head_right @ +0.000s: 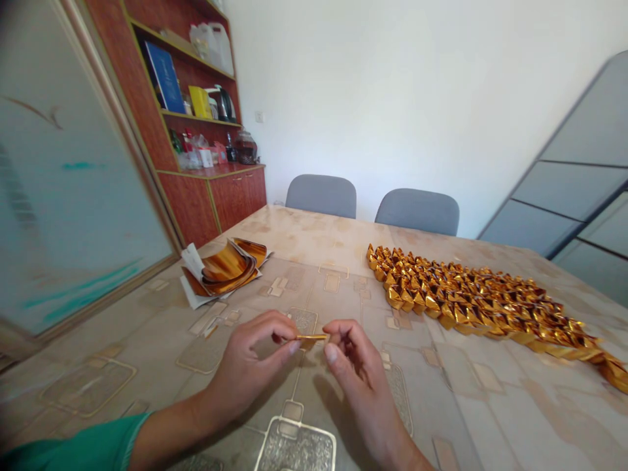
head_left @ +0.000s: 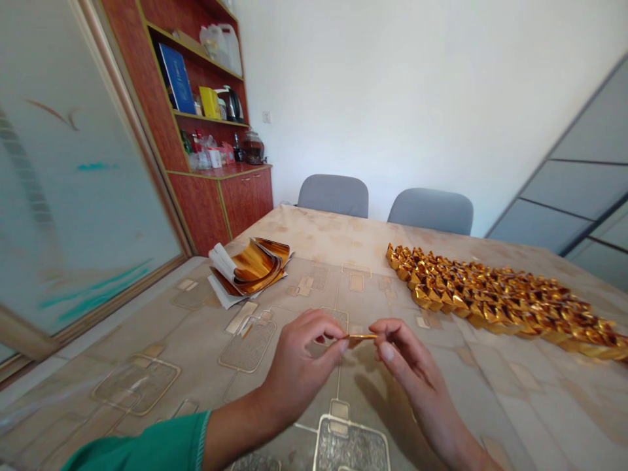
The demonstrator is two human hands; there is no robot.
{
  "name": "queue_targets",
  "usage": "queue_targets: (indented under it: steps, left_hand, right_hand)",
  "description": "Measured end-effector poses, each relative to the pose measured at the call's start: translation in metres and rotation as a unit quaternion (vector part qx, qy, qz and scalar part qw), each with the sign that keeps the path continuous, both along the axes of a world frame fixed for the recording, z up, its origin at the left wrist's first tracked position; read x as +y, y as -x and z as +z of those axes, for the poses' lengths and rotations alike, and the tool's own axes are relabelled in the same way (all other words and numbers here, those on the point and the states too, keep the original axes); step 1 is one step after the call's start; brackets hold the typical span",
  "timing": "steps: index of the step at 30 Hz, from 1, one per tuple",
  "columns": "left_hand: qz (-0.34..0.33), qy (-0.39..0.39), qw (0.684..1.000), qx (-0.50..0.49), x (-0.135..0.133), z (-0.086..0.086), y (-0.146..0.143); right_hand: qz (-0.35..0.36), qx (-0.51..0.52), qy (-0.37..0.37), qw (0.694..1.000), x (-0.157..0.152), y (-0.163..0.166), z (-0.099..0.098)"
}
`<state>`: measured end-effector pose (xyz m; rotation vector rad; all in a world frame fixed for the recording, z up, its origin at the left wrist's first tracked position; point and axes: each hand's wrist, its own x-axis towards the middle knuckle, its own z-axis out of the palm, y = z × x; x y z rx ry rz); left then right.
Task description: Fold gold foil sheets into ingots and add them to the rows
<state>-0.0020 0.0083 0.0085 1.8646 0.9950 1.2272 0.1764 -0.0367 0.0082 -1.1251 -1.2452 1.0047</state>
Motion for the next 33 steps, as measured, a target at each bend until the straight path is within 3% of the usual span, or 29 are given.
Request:
queue_targets:
  steps: [3, 6, 13, 17, 20, 25, 28, 33]
  left_hand:
    - [-0.026, 0.166, 0.983, -0.070, -0.004, -0.002, -0.004]
    - [-0.080, 0.267, 0.953, -0.121, -0.009, -0.007, -0.008]
    - [-0.111, 0.348, 0.916, -0.166, -0.012, -0.008, -0.012]
    - [-0.126, 0.411, 0.875, -0.221, -0.010, -0.006, -0.010]
    - [-0.105, 0.470, 0.839, -0.253, -0.005, -0.007, -0.005]
    - [-0.122, 0.530, 0.780, -0.308, 0.003, -0.010, 0.002]
    - [-0.129, 0.540, 0.772, -0.310, 0.003, -0.010, 0.004]
    - [-0.130, 0.544, 0.776, -0.292, 0.001, -0.009, 0.003]
  right_hand:
    - [0.027, -0.028, -0.046, 0.998, 0.001, 0.001, 0.003]
    - [0.053, 0.028, -0.028, 0.998, -0.001, 0.008, 0.006]
    - [0.044, 0.075, 0.021, 0.996, 0.001, 0.011, 0.006]
    - [0.031, 0.033, 0.022, 0.999, 0.003, 0.004, 0.000]
    - [0.000, -0.057, -0.023, 0.998, 0.005, -0.005, -0.006]
    - [0.097, -0.266, -0.167, 0.944, 0.006, -0.016, -0.011]
    - [0.138, -0.342, -0.210, 0.906, 0.006, -0.014, -0.009]
    - [0.114, -0.393, -0.257, 0.875, 0.006, -0.012, -0.007]
